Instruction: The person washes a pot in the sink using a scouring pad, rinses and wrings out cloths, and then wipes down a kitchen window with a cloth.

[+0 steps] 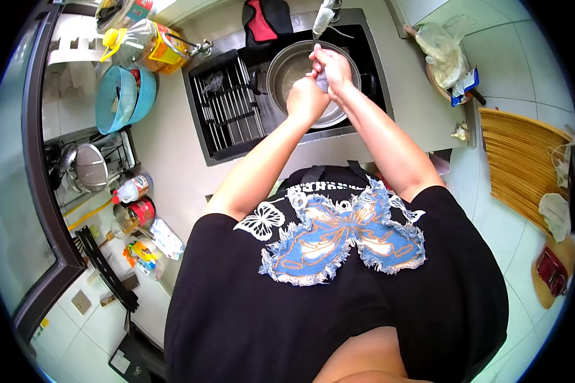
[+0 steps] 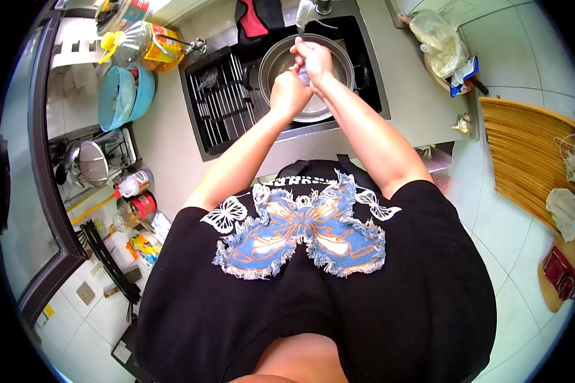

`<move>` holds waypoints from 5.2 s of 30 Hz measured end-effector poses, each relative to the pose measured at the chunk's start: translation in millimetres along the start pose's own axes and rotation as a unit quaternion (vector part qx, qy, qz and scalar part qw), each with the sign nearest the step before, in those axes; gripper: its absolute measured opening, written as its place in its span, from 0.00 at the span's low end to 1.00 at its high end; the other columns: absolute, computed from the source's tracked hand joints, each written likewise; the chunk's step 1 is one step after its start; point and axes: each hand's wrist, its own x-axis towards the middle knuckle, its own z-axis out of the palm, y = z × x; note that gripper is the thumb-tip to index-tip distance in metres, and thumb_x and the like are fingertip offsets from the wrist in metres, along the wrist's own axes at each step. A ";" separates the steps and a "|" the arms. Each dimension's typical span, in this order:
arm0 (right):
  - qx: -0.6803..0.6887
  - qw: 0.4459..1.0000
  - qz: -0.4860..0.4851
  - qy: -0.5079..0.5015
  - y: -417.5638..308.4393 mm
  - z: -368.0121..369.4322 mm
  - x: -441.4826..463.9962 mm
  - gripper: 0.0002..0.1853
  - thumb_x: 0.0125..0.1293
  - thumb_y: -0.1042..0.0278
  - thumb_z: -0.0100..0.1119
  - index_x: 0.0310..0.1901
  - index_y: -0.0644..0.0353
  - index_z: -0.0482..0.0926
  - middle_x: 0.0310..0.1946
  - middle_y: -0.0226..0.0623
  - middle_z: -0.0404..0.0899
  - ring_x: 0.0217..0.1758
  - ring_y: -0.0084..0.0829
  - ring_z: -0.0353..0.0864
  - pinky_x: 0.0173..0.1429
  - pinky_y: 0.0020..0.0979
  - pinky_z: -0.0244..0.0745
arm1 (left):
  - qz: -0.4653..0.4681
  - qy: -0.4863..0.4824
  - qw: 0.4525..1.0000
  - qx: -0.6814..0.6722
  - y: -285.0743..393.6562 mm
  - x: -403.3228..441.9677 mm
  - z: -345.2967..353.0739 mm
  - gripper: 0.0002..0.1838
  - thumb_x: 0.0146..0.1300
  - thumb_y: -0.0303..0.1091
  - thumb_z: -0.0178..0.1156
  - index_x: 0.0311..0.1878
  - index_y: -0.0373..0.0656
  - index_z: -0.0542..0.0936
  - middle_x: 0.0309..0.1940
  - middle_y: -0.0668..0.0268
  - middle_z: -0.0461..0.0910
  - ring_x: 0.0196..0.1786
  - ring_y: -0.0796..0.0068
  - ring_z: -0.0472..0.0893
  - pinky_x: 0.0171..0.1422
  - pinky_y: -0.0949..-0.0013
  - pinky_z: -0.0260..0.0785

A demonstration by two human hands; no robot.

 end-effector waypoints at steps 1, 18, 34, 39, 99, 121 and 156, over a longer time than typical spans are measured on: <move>-0.002 1.000 -0.004 -0.020 -3.4 1.5 -0.2 0.18 0.73 0.55 0.59 0.29 0.59 0.76 0.18 0.27 0.69 0.21 0.22 0.70 0.26 0.26 0.72 | 0.003 -0.015 0.997 -0.072 -1.1 2.8 0.8 0.20 0.52 0.40 0.69 0.42 0.32 0.83 0.35 0.45 0.85 0.41 0.48 0.87 0.47 0.55 0.78; -0.002 0.983 0.076 -0.170 -42.0 13.0 -6.9 0.24 0.72 0.60 0.42 0.16 0.46 0.53 0.12 0.29 0.56 0.17 0.27 0.57 0.30 0.32 0.64 | -0.166 -0.423 0.580 -0.676 -24.6 9.8 5.0 0.13 0.50 0.22 0.53 0.20 0.52 0.62 0.14 0.78 0.55 0.12 0.86 0.50 0.16 0.77 0.38; -0.447 0.883 -0.125 -0.065 -9.6 -35.7 26.5 0.28 0.65 0.55 0.62 0.64 0.60 0.74 0.53 0.39 0.82 0.53 0.27 0.80 0.59 0.29 0.74 | 0.032 -0.051 0.943 -0.327 -81.8 9.6 -28.8 0.26 0.46 0.40 0.78 0.49 0.39 0.84 0.37 0.66 0.87 0.37 0.76 0.85 0.47 0.70 0.76; -0.045 0.968 -0.021 -0.247 -66.3 46.7 -33.2 0.24 0.69 0.64 0.57 0.64 0.63 0.72 0.58 0.49 0.78 0.63 0.41 0.77 0.67 0.42 0.72 | -0.064 -0.163 0.920 -0.351 -53.7 -29.4 -5.9 0.17 0.53 0.37 0.72 0.44 0.40 0.84 0.33 0.67 0.86 0.35 0.77 0.83 0.44 0.70 0.75; -0.190 0.952 -0.034 -0.237 -63.9 1.6 -111.7 0.28 0.58 0.65 0.73 0.59 0.63 0.75 0.53 0.35 0.81 0.58 0.27 0.78 0.68 0.32 0.68 | 0.154 0.137 0.873 -0.442 -48.5 -63.2 -118.9 0.15 0.66 0.41 0.68 0.43 0.36 0.85 0.28 0.74 0.79 0.31 0.87 0.73 0.37 0.78 0.67; -0.588 0.651 -0.186 -0.443 7.6 66.9 -127.3 0.26 0.60 0.71 0.68 0.61 0.55 0.77 0.65 0.44 0.74 0.71 0.47 0.71 0.71 0.38 0.69 | -0.063 -0.193 0.403 -0.892 -136.1 -87.7 -70.3 0.40 0.72 0.64 0.46 0.73 0.40 0.65 0.71 0.51 0.68 0.72 0.53 0.68 0.78 0.41 0.54; -0.646 0.745 0.029 -0.164 31.1 -46.5 -131.7 0.16 0.65 0.75 0.57 0.55 0.61 0.78 0.44 0.46 0.86 0.43 0.37 0.86 0.51 0.35 0.79 | 0.064 -0.102 0.992 -0.034 -305.3 -55.7 -79.5 0.22 0.67 0.47 0.60 0.59 0.46 0.79 0.52 0.55 0.82 0.60 0.55 0.78 0.72 0.48 0.61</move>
